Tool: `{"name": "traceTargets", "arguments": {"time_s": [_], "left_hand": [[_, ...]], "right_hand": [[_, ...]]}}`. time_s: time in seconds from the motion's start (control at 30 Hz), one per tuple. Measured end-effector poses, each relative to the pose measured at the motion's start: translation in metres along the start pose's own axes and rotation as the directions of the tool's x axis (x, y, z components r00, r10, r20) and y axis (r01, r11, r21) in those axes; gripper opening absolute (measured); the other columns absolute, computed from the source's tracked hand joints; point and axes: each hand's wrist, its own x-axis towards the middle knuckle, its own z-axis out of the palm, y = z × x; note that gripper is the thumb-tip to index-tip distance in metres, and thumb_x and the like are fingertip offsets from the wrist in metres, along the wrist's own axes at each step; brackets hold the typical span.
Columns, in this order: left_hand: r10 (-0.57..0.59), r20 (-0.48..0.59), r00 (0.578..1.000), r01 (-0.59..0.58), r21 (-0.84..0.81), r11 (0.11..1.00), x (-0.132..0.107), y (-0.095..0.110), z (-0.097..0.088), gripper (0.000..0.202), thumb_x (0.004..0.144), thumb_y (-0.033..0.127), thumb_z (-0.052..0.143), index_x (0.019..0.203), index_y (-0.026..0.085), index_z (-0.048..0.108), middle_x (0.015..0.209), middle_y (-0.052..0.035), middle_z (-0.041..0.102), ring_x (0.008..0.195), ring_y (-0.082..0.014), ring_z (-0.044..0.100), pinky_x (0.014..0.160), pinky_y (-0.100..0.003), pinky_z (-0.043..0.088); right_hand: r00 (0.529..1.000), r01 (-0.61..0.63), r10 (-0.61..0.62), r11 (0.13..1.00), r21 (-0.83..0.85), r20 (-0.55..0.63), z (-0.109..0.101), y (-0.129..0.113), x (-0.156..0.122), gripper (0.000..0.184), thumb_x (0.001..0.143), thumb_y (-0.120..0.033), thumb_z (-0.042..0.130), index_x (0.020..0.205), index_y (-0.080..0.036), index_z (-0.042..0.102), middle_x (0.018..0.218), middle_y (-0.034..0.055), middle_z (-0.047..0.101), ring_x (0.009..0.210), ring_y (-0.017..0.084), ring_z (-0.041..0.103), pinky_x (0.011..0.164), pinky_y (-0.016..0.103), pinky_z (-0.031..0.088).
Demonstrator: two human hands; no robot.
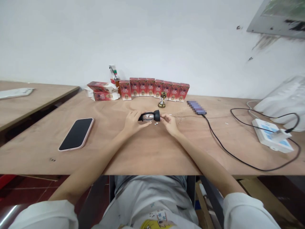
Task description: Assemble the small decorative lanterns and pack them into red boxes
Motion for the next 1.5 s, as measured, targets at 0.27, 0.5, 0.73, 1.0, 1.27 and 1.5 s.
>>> {"name": "traceTargets", "arguments": {"time_s": [0.27, 0.5, 0.73, 1.0, 1.27, 1.5], "left_hand": [[0.015, -0.017, 1.000, -0.015, 0.001, 1.000, -0.002, -0.002, 0.000, 0.044, 0.076, 0.053, 0.065, 0.103, 0.019, 0.059, 0.093, -0.0072, 0.069, 0.085, -0.0212, 0.064, 0.076, -0.034, 0.048], [0.026, -0.093, 0.995, -0.029, -0.033, 0.999, -0.007, -0.007, 0.010, 0.048, 0.076, 0.056, 0.063, 0.107, 0.020, 0.057, 0.097, -0.0077, 0.069, 0.088, -0.0216, 0.065, 0.079, -0.036, 0.050], [0.098, -0.205, 0.974, -0.110, -0.047, 0.993, -0.008, -0.014, 0.019, 0.051, 0.072, 0.053, 0.069, 0.107, 0.019, 0.058, 0.094, -0.0090, 0.069, 0.085, -0.0229, 0.066, 0.076, -0.036, 0.049], [0.062, -0.128, 0.990, -0.069, -0.050, 0.996, -0.002, -0.009, 0.009, 0.047, 0.070, 0.051, 0.072, 0.102, 0.020, 0.058, 0.092, -0.0069, 0.068, 0.084, -0.0230, 0.065, 0.073, -0.036, 0.049], [-0.522, -0.173, 0.835, 0.449, -0.335, 0.829, 0.007, 0.006, -0.011, 0.060, 0.055, 0.045, 0.083, 0.098, 0.020, 0.050, 0.087, -0.0017, 0.061, 0.072, -0.0185, 0.062, 0.063, -0.034, 0.050], [-0.492, -0.105, 0.864, 0.453, -0.264, 0.851, 0.009, -0.002, -0.009, 0.044, 0.068, 0.040, 0.076, 0.102, 0.020, 0.055, 0.093, -0.0045, 0.064, 0.087, -0.0228, 0.061, 0.075, -0.036, 0.048]], "right_hand": [[0.999, 0.046, -0.046, 0.998, -0.045, -0.004, 0.005, -0.001, -0.004, 0.039, 0.074, -0.059, 0.060, 0.072, -0.020, 0.056, 0.078, 0.0034, 0.066, 0.079, 0.017, 0.063, 0.079, 0.033, 0.050], [0.998, 0.051, -0.051, 0.999, -0.010, 0.022, 0.006, 0.000, -0.006, 0.035, 0.076, -0.056, 0.059, 0.076, -0.020, 0.055, 0.085, 0.0052, 0.067, 0.081, 0.018, 0.063, 0.080, 0.034, 0.050], [0.998, 0.066, -0.065, 0.998, -0.023, 0.015, 0.004, 0.005, -0.006, 0.031, 0.079, -0.052, 0.058, 0.078, -0.021, 0.057, 0.089, 0.0055, 0.067, 0.083, 0.018, 0.063, 0.081, 0.034, 0.050], [0.997, 0.072, -0.071, 0.994, -0.076, 0.012, 0.003, 0.008, -0.002, 0.031, 0.081, -0.051, 0.056, 0.079, -0.020, 0.057, 0.086, 0.0044, 0.067, 0.083, 0.018, 0.063, 0.079, 0.033, 0.049], [0.969, 0.046, -0.199, 0.725, -0.687, -0.146, -0.041, 0.006, 0.008, 0.021, 0.089, -0.031, 0.045, 0.089, -0.018, 0.062, 0.093, 0.0092, 0.067, 0.096, 0.024, 0.056, 0.086, 0.039, 0.043], [0.998, 0.053, 0.013, 0.341, -0.938, 0.061, -0.044, 0.003, 0.007, 0.027, 0.081, -0.019, 0.050, 0.102, -0.013, 0.067, 0.102, 0.0123, 0.066, 0.102, 0.028, 0.049, 0.091, 0.040, 0.037]]}}
